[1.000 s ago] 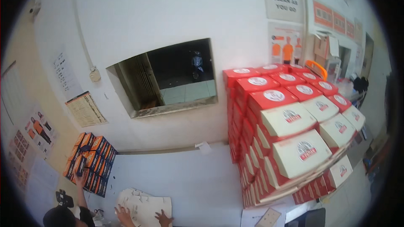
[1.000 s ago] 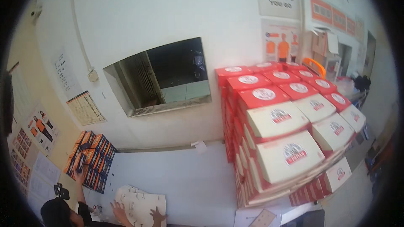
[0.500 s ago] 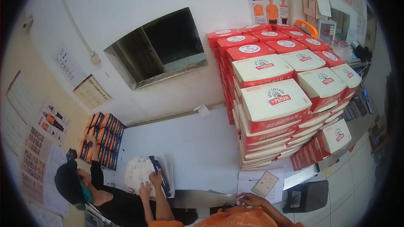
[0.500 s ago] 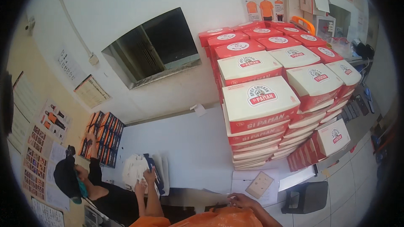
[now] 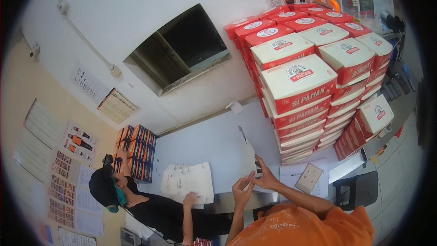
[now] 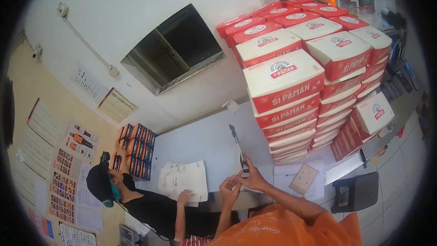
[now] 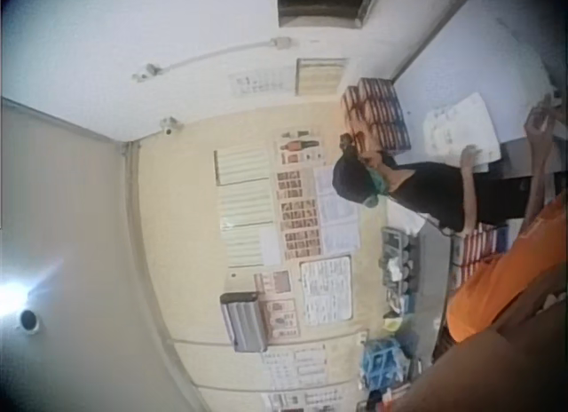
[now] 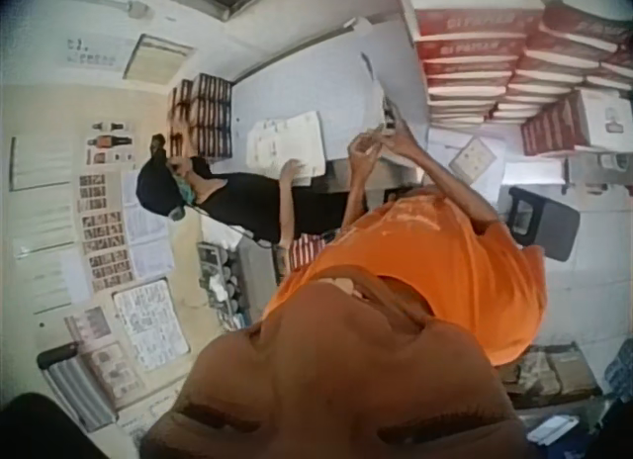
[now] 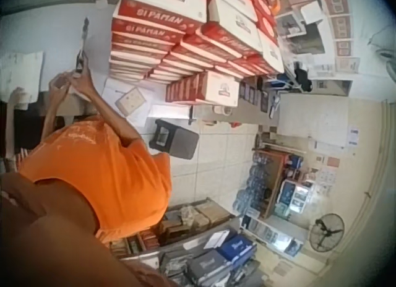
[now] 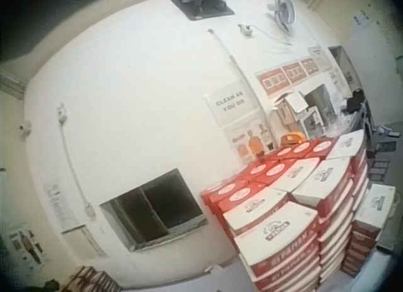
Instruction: The person assembles cardboard boxes by folding them along creases and then stacks the completed boxes on a table.
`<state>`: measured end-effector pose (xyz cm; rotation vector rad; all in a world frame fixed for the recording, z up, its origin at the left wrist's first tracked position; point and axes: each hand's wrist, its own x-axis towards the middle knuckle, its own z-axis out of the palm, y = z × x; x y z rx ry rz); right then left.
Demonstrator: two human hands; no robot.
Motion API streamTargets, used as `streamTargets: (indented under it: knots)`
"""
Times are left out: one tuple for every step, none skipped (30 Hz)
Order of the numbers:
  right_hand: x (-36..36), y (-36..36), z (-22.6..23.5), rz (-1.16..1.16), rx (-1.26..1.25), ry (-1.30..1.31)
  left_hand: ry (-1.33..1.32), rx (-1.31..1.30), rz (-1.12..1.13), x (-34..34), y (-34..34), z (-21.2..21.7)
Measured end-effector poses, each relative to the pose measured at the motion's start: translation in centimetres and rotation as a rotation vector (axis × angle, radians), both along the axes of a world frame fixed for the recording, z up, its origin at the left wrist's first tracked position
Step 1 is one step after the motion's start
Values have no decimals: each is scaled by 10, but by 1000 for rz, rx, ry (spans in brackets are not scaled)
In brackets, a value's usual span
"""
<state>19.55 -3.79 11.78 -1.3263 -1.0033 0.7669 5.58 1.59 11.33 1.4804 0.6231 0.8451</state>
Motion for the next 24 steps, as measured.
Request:
streamTargets:
  knots:
    - [3,1,-7,30,-11,-7,-17,-52,-34,0,4,1]
    - [3,3,-13,60,-22,-14,-35,-105,-69,-1,9,-2]
    - [5,7,-15,34,48,-45,-78,-122,-90,3,16,-1]
    - [3,7,-17,48,14,-61,-20,-30,-67,2,16,-1]
    - [-1,6,-19,61,-20,-77,39,61,-45,2,15,-2]
    - [-4,8,-20,69,-44,-89,103,163,-25,2,17,3]
    - [-4,10,-20,74,-22,-12,99,158,-50,0,16,4]
    - [-1,11,-21,79,-1,66,95,153,-75,-3,14,2]
    - [-1,11,-23,79,17,147,94,145,-106,-4,11,6]
    - [-4,15,-27,9,44,137,77,100,-131,-6,11,12]
    - [-8,22,-34,-59,71,127,59,54,-155,-11,12,19]
    - [-10,27,-43,-129,89,116,40,0,-181,-17,8,29]
    - [-9,31,-60,-164,32,85,24,65,-309,-22,8,49]
    - [-6,36,-80,-198,-26,53,8,134,-437,-24,13,72]
    - [-5,39,-99,-219,-82,19,-13,197,-552,-30,17,93]
    - [1,35,-108,-112,-292,120,2,224,-637,-37,19,109]
    - [3,32,-117,10,-501,218,31,248,-681,-48,25,123]
    - [4,28,-122,132,-710,313,70,261,-687,-60,32,131]
    - [2,23,-122,170,-713,338,110,247,-608,-71,43,127]
    - [1,16,-123,205,-717,364,148,216,-517,-84,50,117]
    - [-2,10,-120,251,-721,390,185,173,-356,-98,59,100]
    - [-7,4,-111,268,-694,345,210,142,-193,-114,64,78]
    - [-7,-5,-98,268,-661,305,201,105,-23,-124,70,58]
    - [-8,-9,-91,270,-622,268,170,83,132,-133,71,40]
